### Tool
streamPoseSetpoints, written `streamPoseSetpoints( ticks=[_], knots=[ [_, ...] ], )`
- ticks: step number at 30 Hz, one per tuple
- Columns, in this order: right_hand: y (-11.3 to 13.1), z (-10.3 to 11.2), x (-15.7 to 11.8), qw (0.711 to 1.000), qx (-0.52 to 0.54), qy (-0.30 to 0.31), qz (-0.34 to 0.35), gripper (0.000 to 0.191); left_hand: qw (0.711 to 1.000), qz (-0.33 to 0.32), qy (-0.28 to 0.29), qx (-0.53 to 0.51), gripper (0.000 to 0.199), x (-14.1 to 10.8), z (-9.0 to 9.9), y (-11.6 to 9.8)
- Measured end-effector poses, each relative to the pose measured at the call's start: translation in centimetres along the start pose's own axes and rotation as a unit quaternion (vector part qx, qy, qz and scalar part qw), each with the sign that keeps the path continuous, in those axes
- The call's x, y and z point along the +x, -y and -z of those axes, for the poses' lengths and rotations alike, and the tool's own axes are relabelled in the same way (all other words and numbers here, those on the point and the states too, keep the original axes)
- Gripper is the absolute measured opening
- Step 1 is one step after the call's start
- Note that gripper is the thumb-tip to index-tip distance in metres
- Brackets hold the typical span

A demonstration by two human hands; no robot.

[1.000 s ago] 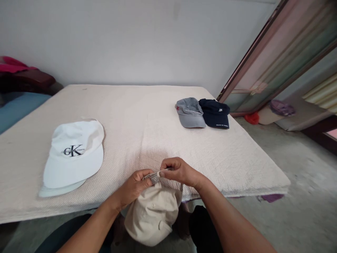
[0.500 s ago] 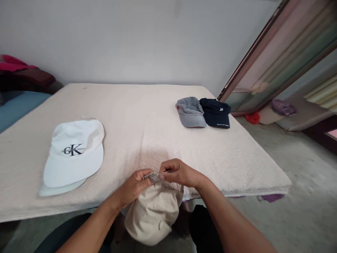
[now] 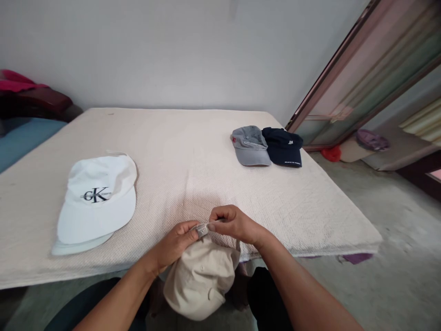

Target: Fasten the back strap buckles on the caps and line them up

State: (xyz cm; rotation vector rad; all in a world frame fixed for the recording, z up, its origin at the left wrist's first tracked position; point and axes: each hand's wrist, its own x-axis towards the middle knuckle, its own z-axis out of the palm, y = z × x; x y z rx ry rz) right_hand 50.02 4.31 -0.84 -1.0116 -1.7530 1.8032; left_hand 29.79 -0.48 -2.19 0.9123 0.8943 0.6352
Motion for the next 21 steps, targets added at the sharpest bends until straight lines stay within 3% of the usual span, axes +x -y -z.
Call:
streamPoseSetpoints(
  ticks=[5, 11, 21],
  knots=[
    [0.2, 0.25, -0.24, 0.995, 0.066, 0.065, -0.023, 0.025, 0.999, 0.008, 0.018, -0.026, 0.023, -0.12, 0.17, 0.29],
    [0.04, 0.5, -0.39, 0.991, 0.094, 0.088, -0.029, 0.027, 0.999, 0.016, 0.009, -0.043, 0.021, 0.01, 0.21, 0.39],
    [0.14, 0.36, -0.29, 0.989, 0.129, 0.064, -0.029, 0.02, 0.999, 0.025, 0.009, -0.042, 0.019, 0.01, 0.38, 0.5]
  ],
)
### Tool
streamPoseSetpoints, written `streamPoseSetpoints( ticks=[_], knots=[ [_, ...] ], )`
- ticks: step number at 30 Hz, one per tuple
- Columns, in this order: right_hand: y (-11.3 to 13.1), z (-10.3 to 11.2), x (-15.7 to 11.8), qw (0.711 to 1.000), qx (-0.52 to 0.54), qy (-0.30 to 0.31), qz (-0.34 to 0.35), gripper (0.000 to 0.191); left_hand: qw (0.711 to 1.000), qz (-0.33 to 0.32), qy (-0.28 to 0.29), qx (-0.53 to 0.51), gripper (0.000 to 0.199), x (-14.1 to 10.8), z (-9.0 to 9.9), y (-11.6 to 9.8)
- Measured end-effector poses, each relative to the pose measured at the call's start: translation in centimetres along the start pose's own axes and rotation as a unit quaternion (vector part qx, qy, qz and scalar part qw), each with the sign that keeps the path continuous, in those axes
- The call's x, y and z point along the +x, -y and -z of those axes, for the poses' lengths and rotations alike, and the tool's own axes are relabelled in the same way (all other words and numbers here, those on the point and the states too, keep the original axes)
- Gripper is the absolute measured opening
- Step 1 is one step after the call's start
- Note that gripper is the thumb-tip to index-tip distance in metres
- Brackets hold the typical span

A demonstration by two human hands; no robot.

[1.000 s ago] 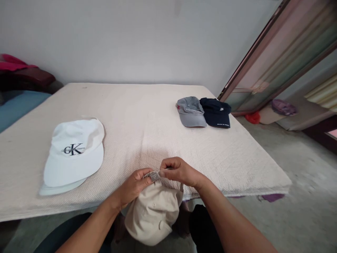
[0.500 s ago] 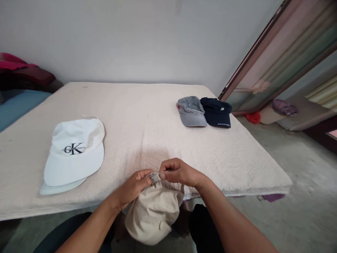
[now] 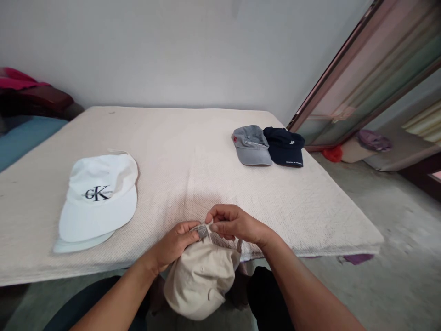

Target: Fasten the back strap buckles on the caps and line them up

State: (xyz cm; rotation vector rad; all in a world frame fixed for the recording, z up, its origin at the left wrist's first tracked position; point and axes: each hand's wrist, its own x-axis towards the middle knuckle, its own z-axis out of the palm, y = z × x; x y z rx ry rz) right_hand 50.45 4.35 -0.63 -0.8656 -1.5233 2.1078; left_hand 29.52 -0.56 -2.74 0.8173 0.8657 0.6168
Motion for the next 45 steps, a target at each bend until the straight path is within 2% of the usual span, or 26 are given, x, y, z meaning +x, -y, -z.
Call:
streamPoseSetpoints(
  ticks=[7, 12, 15, 20, 25, 30, 35, 41, 45],
  knots=[
    [-0.2, 0.1, 0.1, 0.999, 0.005, 0.026, 0.033, 0.025, 1.0, 0.004, 0.011, -0.026, 0.022, 0.0, -0.2, -0.1],
    [-0.2, -0.1, 0.2, 0.998, 0.019, 0.013, 0.053, 0.024, 0.999, -0.008, 0.012, -0.039, 0.025, 0.1, -0.2, -0.1],
    [-0.1, -0.1, 0.1, 0.998, 0.031, 0.021, 0.049, 0.023, 0.999, -0.004, 0.01, -0.033, 0.025, 0.2, -0.1, 0.0],
    [-0.1, -0.2, 0.1, 0.999, 0.013, 0.032, 0.037, 0.018, 0.999, 0.01, -0.027, -0.024, 0.021, 0.2, -0.2, 0.0],
    [-0.3, -0.5, 0.3, 0.998, 0.016, 0.004, 0.055, 0.019, 0.999, 0.015, -0.023, -0.039, 0.024, 0.0, -0.6, -0.3],
    [-0.4, -0.3, 0.3, 0.999, -0.002, 0.036, 0.039, 0.019, 0.996, 0.021, -0.002, -0.083, 0.022, -0.2, -0.9, -0.5],
    [-0.7, -0.3, 0.5, 0.998, 0.005, 0.046, 0.04, 0.024, 0.998, 0.018, -0.004, -0.068, 0.022, 0.0, -1.0, -0.4],
    [-0.6, 0.0, 0.4, 0.998, -0.059, -0.026, -0.021, 0.025, 0.995, 0.008, -0.013, -0.101, 0.015, 0.0, -0.8, -0.7],
    [-0.3, 0.2, 0.1, 0.999, -0.016, -0.049, -0.013, 0.019, 0.993, 0.008, -0.033, -0.11, 0.015, -0.1, -0.7, -0.9]
  ],
)
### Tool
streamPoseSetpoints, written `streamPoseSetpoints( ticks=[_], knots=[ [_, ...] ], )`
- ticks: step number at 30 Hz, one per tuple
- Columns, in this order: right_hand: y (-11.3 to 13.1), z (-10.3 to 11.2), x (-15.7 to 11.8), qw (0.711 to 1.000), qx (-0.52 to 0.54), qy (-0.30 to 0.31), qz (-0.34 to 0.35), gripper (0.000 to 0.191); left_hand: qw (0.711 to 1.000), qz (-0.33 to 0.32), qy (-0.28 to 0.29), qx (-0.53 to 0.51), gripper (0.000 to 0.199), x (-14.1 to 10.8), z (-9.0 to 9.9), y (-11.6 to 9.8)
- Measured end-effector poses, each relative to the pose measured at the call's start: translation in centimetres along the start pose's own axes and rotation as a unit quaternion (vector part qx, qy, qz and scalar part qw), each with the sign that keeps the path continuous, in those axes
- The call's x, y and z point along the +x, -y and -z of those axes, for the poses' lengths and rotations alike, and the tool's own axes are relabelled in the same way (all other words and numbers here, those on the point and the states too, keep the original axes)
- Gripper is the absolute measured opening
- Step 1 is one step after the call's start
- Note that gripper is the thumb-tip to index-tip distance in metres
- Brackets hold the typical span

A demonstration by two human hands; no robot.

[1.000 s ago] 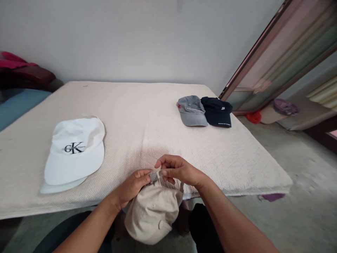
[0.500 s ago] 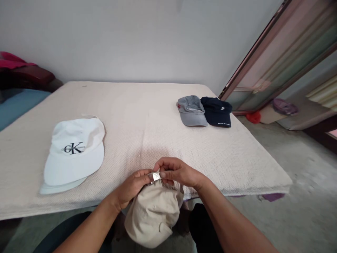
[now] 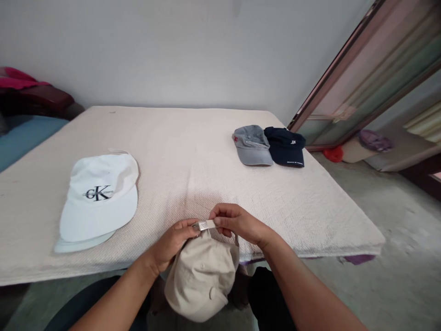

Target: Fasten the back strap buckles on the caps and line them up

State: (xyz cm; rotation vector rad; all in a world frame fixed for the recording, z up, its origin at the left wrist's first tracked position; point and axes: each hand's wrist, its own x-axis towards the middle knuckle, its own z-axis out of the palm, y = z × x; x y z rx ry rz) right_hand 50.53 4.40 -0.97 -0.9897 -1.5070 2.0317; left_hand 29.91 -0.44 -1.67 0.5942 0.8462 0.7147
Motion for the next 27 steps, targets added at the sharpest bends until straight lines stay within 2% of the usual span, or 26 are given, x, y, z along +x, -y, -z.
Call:
streamPoseSetpoints(
  ticks=[2, 7, 14, 20, 27],
  knots=[
    [0.0, -0.1, -0.1, 0.999, 0.036, 0.001, 0.014, 0.019, 1.0, 0.0, 0.001, 0.0, 0.016, 0.0, 0.0, 0.0],
    [-0.1, -0.6, 0.0, 0.995, 0.06, 0.062, 0.04, 0.024, 0.999, 0.021, 0.038, -0.007, 0.022, 0.0, 0.0, 0.4],
    [0.3, -0.8, -0.1, 0.999, 0.02, -0.007, 0.024, 0.018, 1.0, 0.01, 0.013, -0.027, 0.019, 0.1, 0.0, 0.2],
    [0.2, -1.3, -0.2, 0.996, 0.06, 0.042, 0.053, 0.025, 0.998, 0.043, 0.021, -0.036, 0.017, 0.2, 0.0, 1.0],
    [0.2, -1.1, -0.4, 0.995, 0.073, 0.066, 0.032, 0.027, 0.997, 0.046, 0.032, -0.048, 0.02, 0.3, -0.2, 0.9]
  ],
)
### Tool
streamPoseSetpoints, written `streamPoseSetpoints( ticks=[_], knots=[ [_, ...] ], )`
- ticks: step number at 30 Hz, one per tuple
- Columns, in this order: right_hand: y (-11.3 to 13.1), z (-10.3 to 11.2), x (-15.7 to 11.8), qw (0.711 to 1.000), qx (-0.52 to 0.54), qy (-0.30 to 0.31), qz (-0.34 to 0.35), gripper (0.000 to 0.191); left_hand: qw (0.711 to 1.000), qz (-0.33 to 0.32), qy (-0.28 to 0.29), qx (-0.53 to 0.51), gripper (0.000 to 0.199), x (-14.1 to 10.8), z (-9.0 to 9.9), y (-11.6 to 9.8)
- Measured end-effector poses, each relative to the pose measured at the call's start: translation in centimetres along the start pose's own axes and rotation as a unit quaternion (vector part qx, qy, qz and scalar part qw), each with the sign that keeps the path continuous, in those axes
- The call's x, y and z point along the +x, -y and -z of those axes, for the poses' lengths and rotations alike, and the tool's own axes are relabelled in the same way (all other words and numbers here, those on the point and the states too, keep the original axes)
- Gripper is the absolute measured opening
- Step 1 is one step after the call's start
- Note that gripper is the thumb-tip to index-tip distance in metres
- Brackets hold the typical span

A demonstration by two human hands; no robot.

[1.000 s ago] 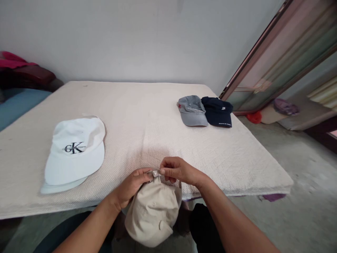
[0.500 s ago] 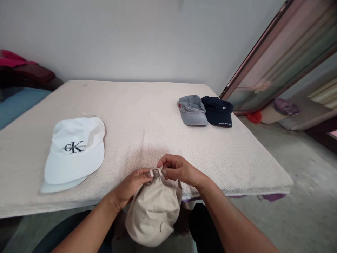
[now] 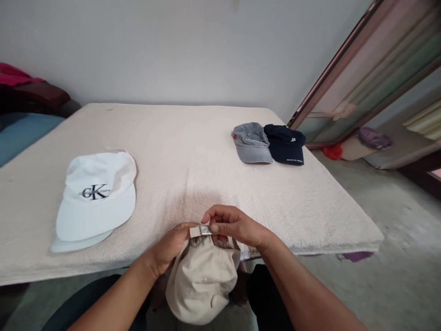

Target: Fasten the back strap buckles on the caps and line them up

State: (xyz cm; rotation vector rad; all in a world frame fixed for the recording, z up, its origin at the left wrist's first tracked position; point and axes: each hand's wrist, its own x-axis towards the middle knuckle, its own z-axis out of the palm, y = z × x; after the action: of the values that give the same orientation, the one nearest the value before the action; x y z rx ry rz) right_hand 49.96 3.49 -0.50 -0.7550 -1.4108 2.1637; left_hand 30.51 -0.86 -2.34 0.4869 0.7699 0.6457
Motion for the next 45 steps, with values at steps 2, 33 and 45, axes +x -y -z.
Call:
streamPoseSetpoints(
  ticks=[2, 33, 45],
  knots=[
    [0.2, 0.4, -0.3, 1.0, -0.006, 0.003, -0.019, 0.028, 1.0, -0.008, -0.01, -0.001, 0.022, -0.1, 0.1, -0.2],
    [0.1, 0.4, -0.4, 0.995, 0.054, 0.065, -0.048, 0.031, 0.996, -0.017, 0.023, 0.084, 0.017, -0.4, -0.4, 0.0],
    [-0.3, 0.1, 0.2, 0.996, 0.023, 0.012, -0.081, 0.026, 0.996, -0.015, -0.085, 0.028, 0.018, -0.6, 0.0, 0.4]
  ],
)
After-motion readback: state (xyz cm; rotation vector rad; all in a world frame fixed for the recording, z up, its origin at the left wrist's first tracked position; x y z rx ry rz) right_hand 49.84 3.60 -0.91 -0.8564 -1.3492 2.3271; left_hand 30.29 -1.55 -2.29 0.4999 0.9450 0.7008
